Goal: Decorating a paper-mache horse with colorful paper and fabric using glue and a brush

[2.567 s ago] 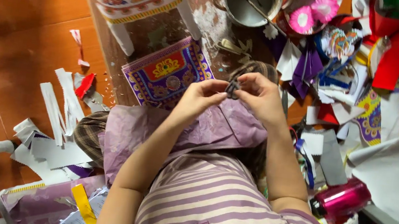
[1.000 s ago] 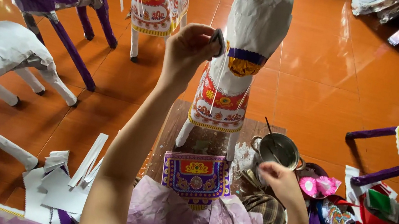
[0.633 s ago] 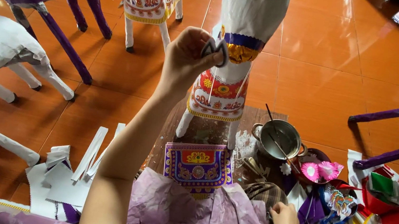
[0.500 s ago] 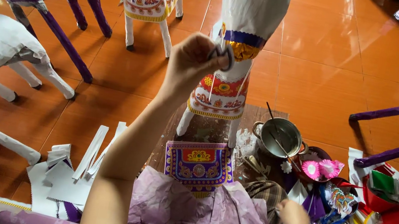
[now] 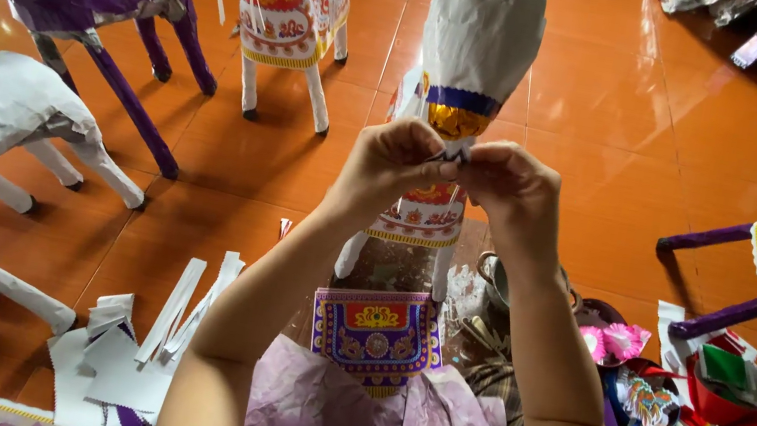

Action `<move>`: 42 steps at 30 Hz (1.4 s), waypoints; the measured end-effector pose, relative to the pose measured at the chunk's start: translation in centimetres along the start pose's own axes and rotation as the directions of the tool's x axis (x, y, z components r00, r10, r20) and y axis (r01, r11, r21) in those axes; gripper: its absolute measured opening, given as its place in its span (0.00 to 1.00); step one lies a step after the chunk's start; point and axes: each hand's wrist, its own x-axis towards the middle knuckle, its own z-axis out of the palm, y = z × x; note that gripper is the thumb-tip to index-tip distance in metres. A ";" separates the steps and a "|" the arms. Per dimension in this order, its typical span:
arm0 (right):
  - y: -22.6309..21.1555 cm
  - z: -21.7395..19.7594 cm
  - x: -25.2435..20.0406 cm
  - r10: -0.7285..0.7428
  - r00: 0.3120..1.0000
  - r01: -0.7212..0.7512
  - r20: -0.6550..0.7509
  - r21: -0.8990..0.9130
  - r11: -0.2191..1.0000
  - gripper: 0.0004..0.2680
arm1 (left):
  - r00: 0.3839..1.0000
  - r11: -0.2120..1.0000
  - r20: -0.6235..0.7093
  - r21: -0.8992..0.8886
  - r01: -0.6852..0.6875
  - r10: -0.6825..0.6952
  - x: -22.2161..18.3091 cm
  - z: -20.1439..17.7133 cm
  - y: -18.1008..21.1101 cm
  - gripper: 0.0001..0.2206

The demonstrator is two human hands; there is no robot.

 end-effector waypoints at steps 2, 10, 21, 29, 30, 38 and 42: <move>-0.3 0.7 0.8 -0.015 1.000 0.015 -0.017 -0.004 1.000 0.05 | 0.997 0.997 0.052 -0.042 0.058 -0.056 0.4 -0.7 0.4 0.06; -0.7 -3.2 7.5 -0.027 0.983 0.002 -0.184 -0.136 0.991 0.01 | 0.973 0.975 -0.166 0.180 -0.127 0.157 6.6 -5.2 0.7 0.06; 3.5 -4.8 11.7 -0.037 0.986 0.011 -0.161 -0.160 0.987 0.08 | 0.942 0.990 -0.316 0.113 -0.079 0.111 11.0 -5.2 -1.9 0.16; 3.0 -4.3 11.8 -0.121 0.984 0.086 -0.132 -0.244 0.966 0.04 | 0.950 0.984 -0.256 0.035 -0.175 0.178 11.1 -4.5 -2.5 0.05; 3.1 -4.2 11.7 -0.121 0.984 0.086 -0.132 -0.244 0.966 0.04 | 0.950 0.984 -0.256 0.035 -0.175 0.178 11.1 -4.5 -2.8 0.05; 1.3 -3.0 9.9 -0.308 0.944 0.249 -0.116 -0.362 0.898 0.01 | 0.887 0.845 -0.260 0.487 -0.221 0.381 9.5 -4.2 -3.1 0.11; 2.8 -3.0 10.2 -0.318 0.942 0.266 -0.109 -0.335 0.904 0.04 | 0.858 0.656 -0.167 0.718 -0.232 0.486 8.2 -2.7 -0.9 0.13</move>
